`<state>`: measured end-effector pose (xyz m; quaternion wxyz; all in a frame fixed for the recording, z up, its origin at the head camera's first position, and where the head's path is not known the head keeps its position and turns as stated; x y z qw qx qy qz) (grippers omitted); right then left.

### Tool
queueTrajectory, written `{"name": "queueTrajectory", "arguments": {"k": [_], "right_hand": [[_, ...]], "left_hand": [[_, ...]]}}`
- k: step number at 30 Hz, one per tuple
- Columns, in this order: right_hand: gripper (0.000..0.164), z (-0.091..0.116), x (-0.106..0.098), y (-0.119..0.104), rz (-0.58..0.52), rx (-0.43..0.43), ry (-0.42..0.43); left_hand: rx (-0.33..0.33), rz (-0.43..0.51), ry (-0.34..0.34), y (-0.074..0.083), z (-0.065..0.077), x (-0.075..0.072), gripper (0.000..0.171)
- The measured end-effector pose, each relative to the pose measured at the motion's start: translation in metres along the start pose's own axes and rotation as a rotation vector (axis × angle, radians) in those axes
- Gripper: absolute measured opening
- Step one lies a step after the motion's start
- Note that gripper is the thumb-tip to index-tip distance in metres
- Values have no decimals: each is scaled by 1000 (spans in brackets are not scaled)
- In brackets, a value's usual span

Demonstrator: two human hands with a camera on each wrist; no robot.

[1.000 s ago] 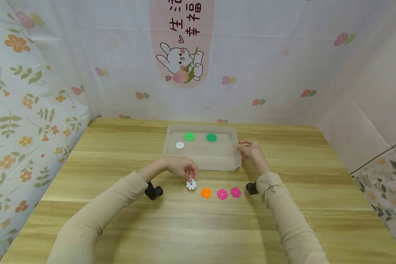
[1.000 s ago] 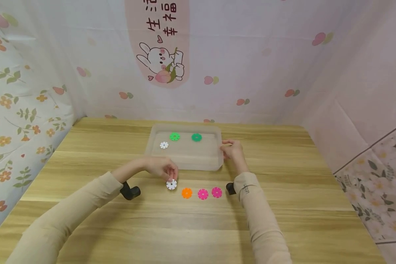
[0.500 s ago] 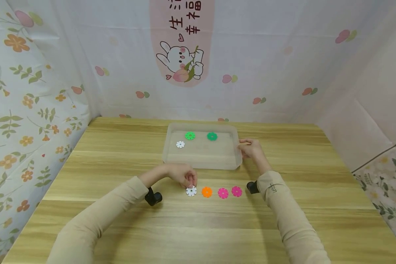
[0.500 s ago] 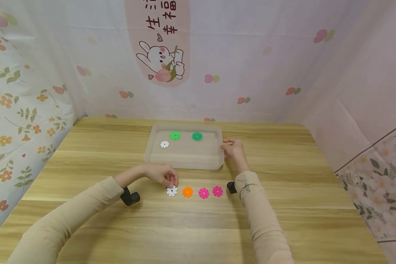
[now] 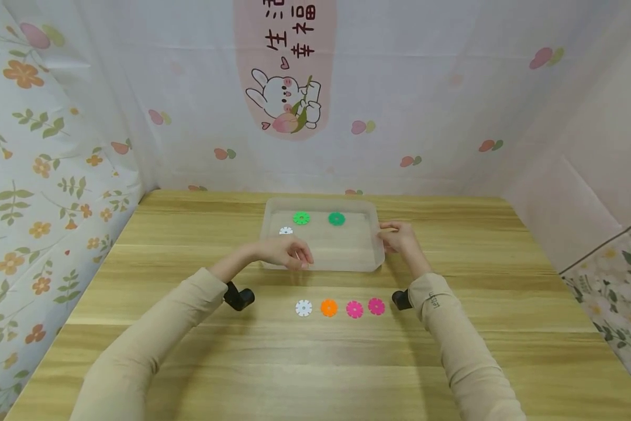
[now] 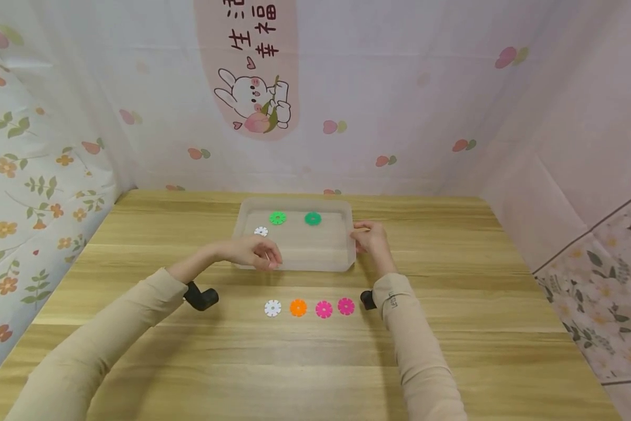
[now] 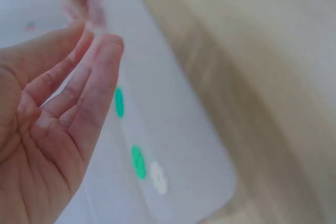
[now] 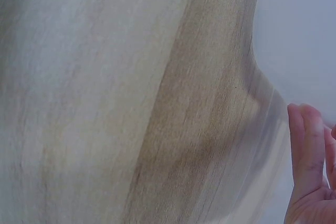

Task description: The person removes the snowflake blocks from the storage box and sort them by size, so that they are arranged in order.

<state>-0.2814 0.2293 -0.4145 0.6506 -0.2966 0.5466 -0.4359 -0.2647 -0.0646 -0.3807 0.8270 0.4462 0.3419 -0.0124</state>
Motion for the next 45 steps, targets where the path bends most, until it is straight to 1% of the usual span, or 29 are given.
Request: {"name": "queueTrajectory", "arguments": {"k": [4, 7, 8, 9, 11, 14, 15, 16, 17, 18, 19, 20, 23, 24, 25, 26, 27, 29, 31, 32, 33, 36, 38, 39, 40, 41, 43, 44, 45], "right_hand": [[38, -1, 0, 0, 7, 6, 11], [39, -2, 1, 1, -7, 7, 13], [39, -2, 1, 1, -18, 10, 14], [39, -2, 1, 2, -27, 14, 14], [39, -3, 2, 2, -42, 16, 8], [39, -3, 2, 3, -51, 16, 9], [39, -3, 2, 3, -49, 12, 9], [39, -2, 2, 4, -49, 8, 8], [39, -2, 2, 4, -45, 4, 8], [38, -1, 2, 4, -42, 3, 10], [38, -1, 2, 4, -45, 6, 13], [38, 0, 1, 3, -43, 2, 10], [39, 1, 2, 2, -50, 7, 7], [39, 1, 2, 2, -57, 12, 10], [39, 1, 2, 2, -61, 13, 9], [39, 1, 2, 1, -61, 13, 8], [39, 1, 2, 1, -63, 16, 10], [39, 1, 2, 1, -61, 17, 14], [39, 1, 2, 0, -58, 18, 14], [39, 1, 2, 0, -60, 19, 15], [40, 2, 2, 0, -60, 17, 14], [40, 2, 3, 0, -65, 16, 12], [40, 2, 3, 0, -66, 16, 12], [40, 2, 3, 0, -62, 15, 10], [40, 2, 3, 0, -59, 15, 10], [40, 2, 3, 0, -58, 14, 10], [40, 2, 3, 0, -52, 13, 12], [40, 2, 3, 0, -49, 13, 12], [40, 2, 2, 1, -47, 13, 12]], "left_hand": [[-59, 83, 92, -5, -6, -18, 25], [-68, 72, 186, -20, -15, -31, 27], [-53, 54, 222, -26, -16, -35, 27], [-16, 48, 260, -44, -27, -39, 26], [21, 3, 344, -80, -48, -47, 26], [14, -64, 406, -138, -87, -57, 29], [-5, -75, 415, -158, -101, -61, 31], [-63, -107, 404, -167, -108, -64, 33], [-83, -130, 407, -176, -115, -65, 32], [-128, -149, 384, -185, -121, -67, 35], [-130, -176, 408, -194, -128, -68, 33], [-161, -199, 404, -200, -132, -69, 33], [-242, -243, 374, -212, -144, -71, 36], [-276, -248, 344, -213, -147, -71, 39], [-275, -260, 357, -216, -150, -71, 38], [-317, -263, 321, -215, -151, -71, 40], [-336, -273, 309, -215, -153, -71, 40], [-346, -290, 310, -213, -154, -70, 43], [-355, -333, 335, -216, -159, -69, 39], [-387, -337, 300, -214, -158, -70, 39], [-381, -357, 317, -215, -159, -69, 38], [-391, -374, 305, -217, -160, -69, 35], [-410, -358, 271, -214, -158, -69, 37], [-392, -364, 304, -215, -158, -68, 38], [-376, -352, 314, -214, -157, -68, 39], [-388, -336, 304, -213, -156, -68, 41], [-366, -316, 327, -216, -157, -68, 40], [-359, -304, 313, -217, -158, -68, 40], [-317, -296, 348, -222, -161, -68, 38]]}}
Point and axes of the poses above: each hand's wrist, its own z-axis away from the middle knuckle, its own x-axis out of the palm, y = z × x, the point moved 1 cm from there along -z, towards the middle knuckle, and after that the axes turned 9 degrees about -x, right-handed, at the moved point
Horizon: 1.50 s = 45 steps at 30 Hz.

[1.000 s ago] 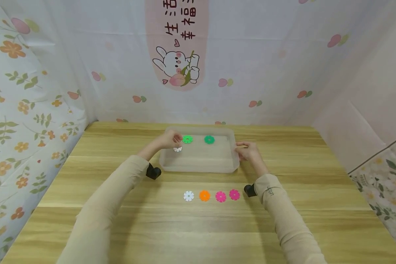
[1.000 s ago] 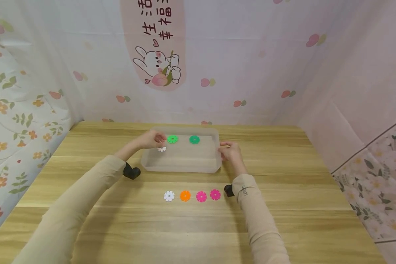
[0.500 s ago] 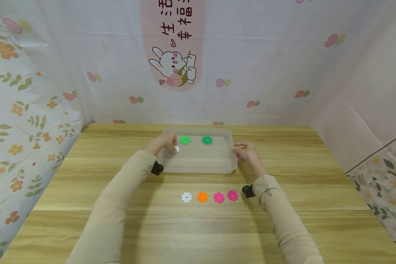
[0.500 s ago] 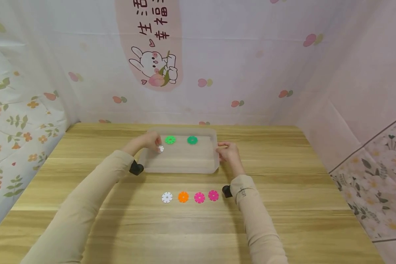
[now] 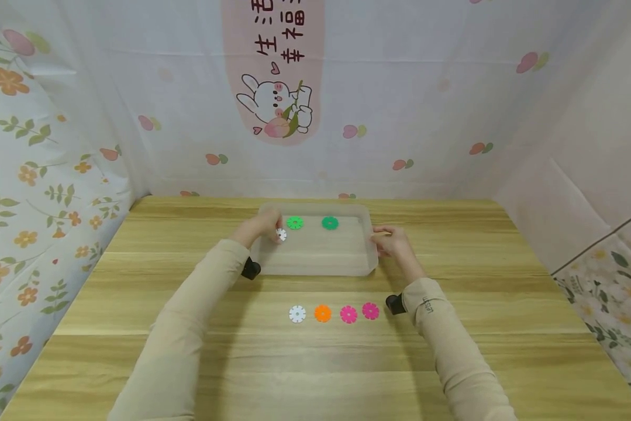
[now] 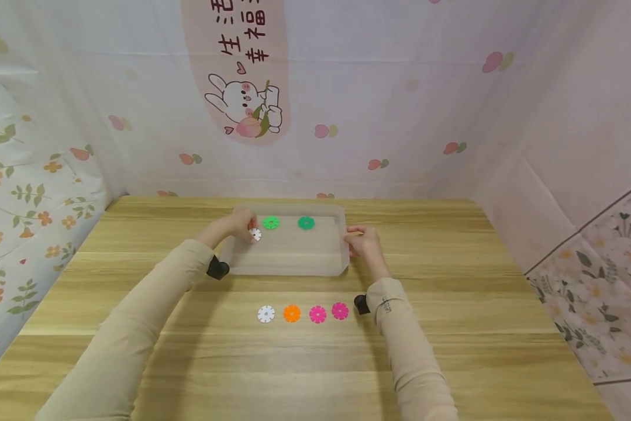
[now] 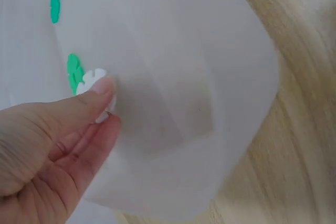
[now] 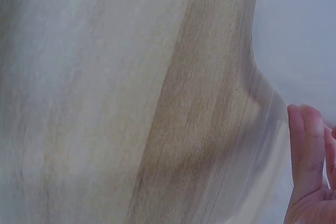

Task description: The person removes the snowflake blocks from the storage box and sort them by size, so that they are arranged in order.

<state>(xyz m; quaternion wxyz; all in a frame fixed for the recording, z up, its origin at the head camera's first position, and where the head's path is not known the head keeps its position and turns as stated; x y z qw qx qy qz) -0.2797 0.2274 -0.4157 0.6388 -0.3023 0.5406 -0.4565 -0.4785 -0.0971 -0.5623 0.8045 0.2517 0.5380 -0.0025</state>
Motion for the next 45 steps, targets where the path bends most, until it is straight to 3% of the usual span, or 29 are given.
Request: {"name": "queueTrajectory", "arguments": {"k": [2, 3, 5, 6, 8, 10, 13, 15, 16, 17, 22, 31, 36, 45], "right_hand": [[40, 0, 0, 1, -1, 7, 3], [39, 0, 0, 1, 0, 12, 6], [40, -1, -1, 1, -2, 19, 5], [40, -2, -1, 2, -2, 23, 6], [40, -3, -2, 1, -1, 26, 9], [40, -3, -2, 1, 3, 26, 7], [40, -3, -1, 0, 3, 26, 6], [41, -2, -1, -1, 1, 26, 2], [41, -2, -1, -1, -1, 25, -1], [40, -2, 0, -1, -1, 26, -3], [41, -1, 0, -1, 2, 24, -11], [40, 1, 1, -3, 0, 19, -14], [41, -1, 0, -2, 6, 18, -20], [40, -3, -1, 0, 13, 22, -11]], "left_hand": [[36, 45, 7, -5, -4, 2, 32], [94, 77, 30, -10, -8, 3, 30], [143, 118, 36, -12, -9, 1, 25], [178, 144, 58, -12, -5, -1, 25], [197, 173, 29, -2, 8, -10, 23], [206, 206, 11, 20, 38, -27, 22], [190, 242, -33, 76, 109, -64, 19], [197, 263, -28, 105, 149, -83, 16], [216, 276, -20, 114, 163, -89, 14], [188, 261, -26, 125, 177, -95, 14], [206, 282, -44, 131, 193, -99, 14], [200, 285, -238, 142, 222, -99, 12], [215, 236, -361, 144, 239, -90, 12], [261, 165, -426, 144, 251, -66, 9]]}}
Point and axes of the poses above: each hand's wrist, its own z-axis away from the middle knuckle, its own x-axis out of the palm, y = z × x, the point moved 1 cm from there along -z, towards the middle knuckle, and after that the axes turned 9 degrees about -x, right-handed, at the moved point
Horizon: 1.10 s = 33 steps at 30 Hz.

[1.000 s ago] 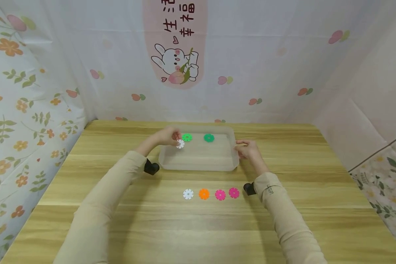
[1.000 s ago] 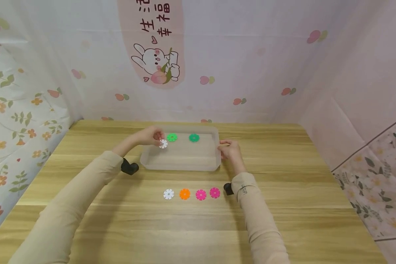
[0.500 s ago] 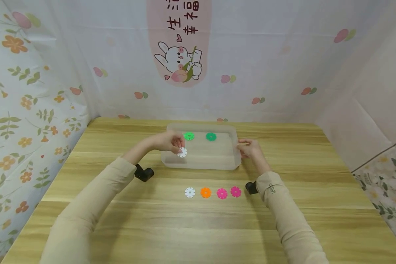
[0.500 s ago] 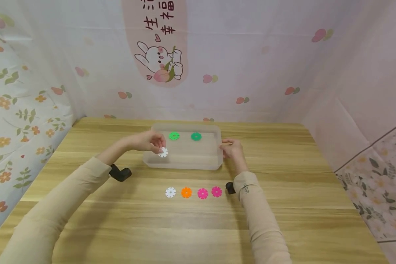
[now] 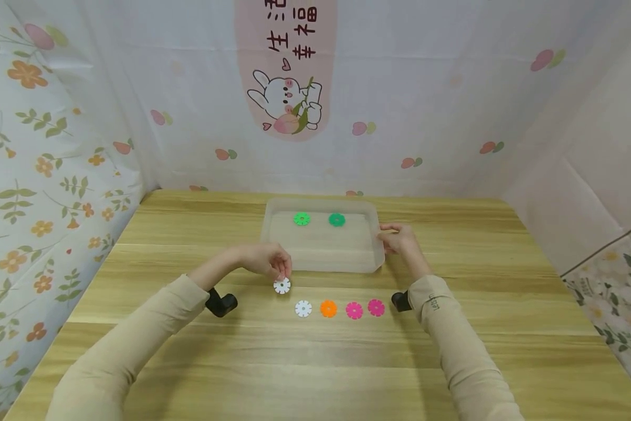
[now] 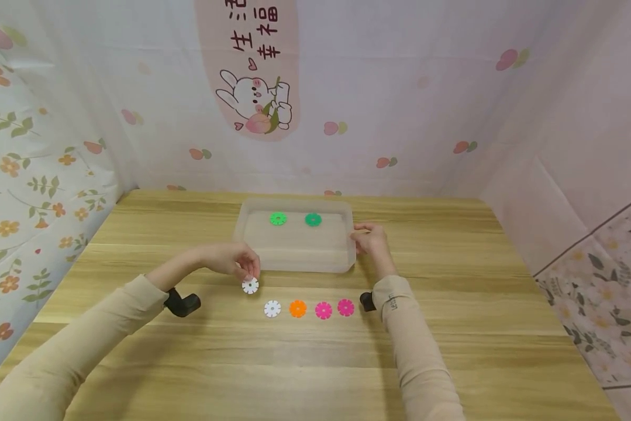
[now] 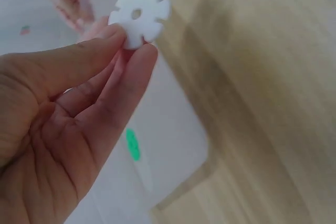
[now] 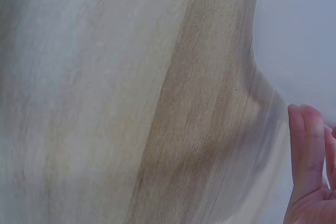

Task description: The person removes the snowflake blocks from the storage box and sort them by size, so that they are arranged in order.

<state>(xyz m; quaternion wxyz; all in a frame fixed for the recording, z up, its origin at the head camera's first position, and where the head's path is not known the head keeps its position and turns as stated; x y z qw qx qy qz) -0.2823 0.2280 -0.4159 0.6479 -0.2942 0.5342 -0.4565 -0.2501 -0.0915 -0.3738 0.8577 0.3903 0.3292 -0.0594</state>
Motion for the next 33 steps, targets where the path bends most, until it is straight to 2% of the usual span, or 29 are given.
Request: {"name": "queueTrajectory", "arguments": {"k": [6, 13, 17, 22, 26, 33], "right_hand": [[40, 1, 0, 0, -16, 1, -8], [40, 2, 1, 0, -25, -7, -10], [40, 2, 0, 0, -22, -7, -6], [40, 0, 0, 1, -21, -8, 0], [39, 0, 0, 1, -17, -12, 6], [41, 1, -1, 1, -41, -16, -5]], "left_hand": [[-20, -11, -104, -5, -5, 18, 13], [3, -27, -131, -7, -7, 27, 14], [-11, -36, -129, -6, -8, 28, 13], [11, -80, -114, -5, -8, 26, 13], [16, -79, -111, -5, -8, 24, 16], [77, -59, -70, 1, -10, 16, 21]]}}
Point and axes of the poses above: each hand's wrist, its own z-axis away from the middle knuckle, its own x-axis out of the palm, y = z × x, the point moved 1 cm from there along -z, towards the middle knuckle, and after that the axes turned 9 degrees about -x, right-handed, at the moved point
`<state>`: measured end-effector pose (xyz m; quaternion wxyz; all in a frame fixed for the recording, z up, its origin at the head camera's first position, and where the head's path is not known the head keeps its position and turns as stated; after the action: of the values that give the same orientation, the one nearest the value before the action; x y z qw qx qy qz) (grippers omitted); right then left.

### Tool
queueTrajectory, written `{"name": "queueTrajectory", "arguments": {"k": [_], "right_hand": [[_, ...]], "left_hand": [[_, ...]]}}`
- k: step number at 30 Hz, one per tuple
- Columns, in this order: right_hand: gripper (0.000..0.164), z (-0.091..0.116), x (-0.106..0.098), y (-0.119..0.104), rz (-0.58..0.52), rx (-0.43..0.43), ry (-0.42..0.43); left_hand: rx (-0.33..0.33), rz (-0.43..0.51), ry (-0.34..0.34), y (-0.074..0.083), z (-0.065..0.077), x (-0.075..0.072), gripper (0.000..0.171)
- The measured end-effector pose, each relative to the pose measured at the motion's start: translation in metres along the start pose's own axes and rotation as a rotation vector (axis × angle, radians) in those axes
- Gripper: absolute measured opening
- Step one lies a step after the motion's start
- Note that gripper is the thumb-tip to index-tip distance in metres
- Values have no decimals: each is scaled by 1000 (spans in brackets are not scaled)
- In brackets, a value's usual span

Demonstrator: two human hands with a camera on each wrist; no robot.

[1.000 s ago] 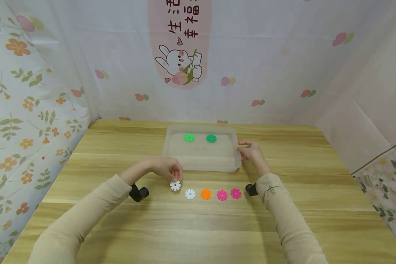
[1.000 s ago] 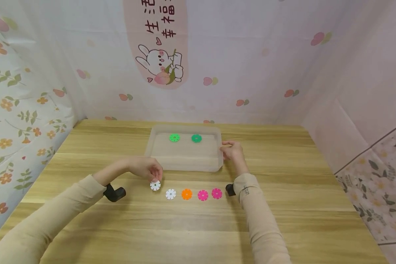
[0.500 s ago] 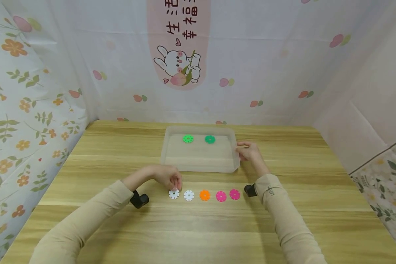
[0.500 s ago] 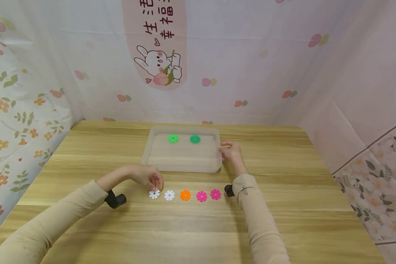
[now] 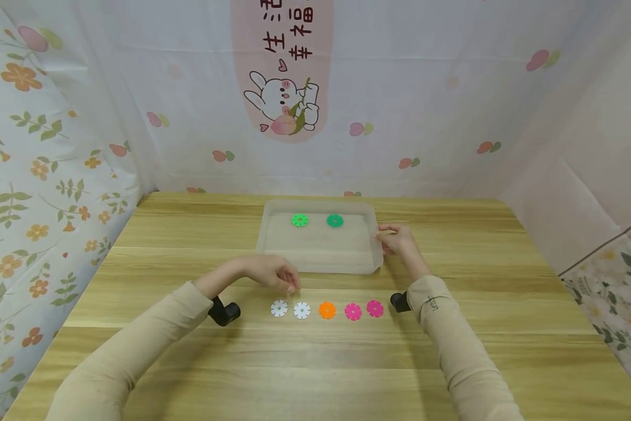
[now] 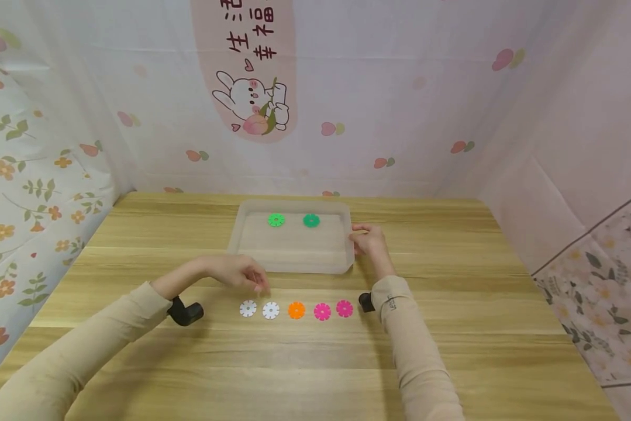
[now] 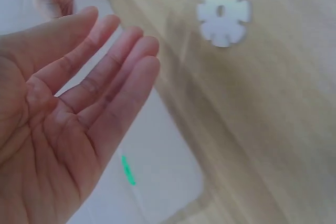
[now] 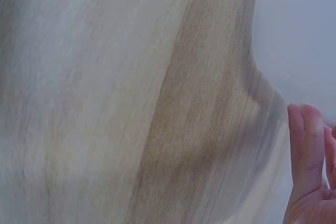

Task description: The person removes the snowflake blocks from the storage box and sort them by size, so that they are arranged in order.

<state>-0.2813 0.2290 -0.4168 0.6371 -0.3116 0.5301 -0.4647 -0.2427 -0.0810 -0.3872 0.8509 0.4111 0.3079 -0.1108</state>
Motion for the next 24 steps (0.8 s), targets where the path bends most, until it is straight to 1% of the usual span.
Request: {"name": "queueTrajectory", "arguments": {"k": [3, 7, 11, 12, 18, 21, 24], "right_hand": [[41, 1, -1, 0, -1, -4, 1], [41, 1, -1, 1, -7, -9, 7], [41, -1, -2, 2, -18, -15, 7], [40, -1, -2, 2, -21, -14, 7], [39, -1, -2, 3, 2, -16, 10], [39, 0, -2, 2, -2, -16, 5], [39, 1, -1, 1, -20, -13, 10]], "left_hand": [[39, 27, 27, 5, -3, -7, 22], [54, 74, 61, 9, -9, -18, 20], [4, 107, 90, 12, -19, -31, 18], [-18, 117, 96, 13, -21, -34, 18], [-89, 141, 135, 18, -38, -52, 22], [-97, 124, 143, 18, -49, -60, 24], [-88, 101, 140, 11, -64, -69, 24]]}}
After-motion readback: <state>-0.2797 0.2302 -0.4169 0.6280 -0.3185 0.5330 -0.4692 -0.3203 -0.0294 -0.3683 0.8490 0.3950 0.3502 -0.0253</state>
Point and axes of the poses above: each hand's wrist, its own z-axis away from the middle knuckle, its own x-axis out of the palm, y = z × x, the point moved 1 cm from there along -z, towards the middle knuckle, and after that the axes turned 9 degrees about -x, right-handed, at the moved point
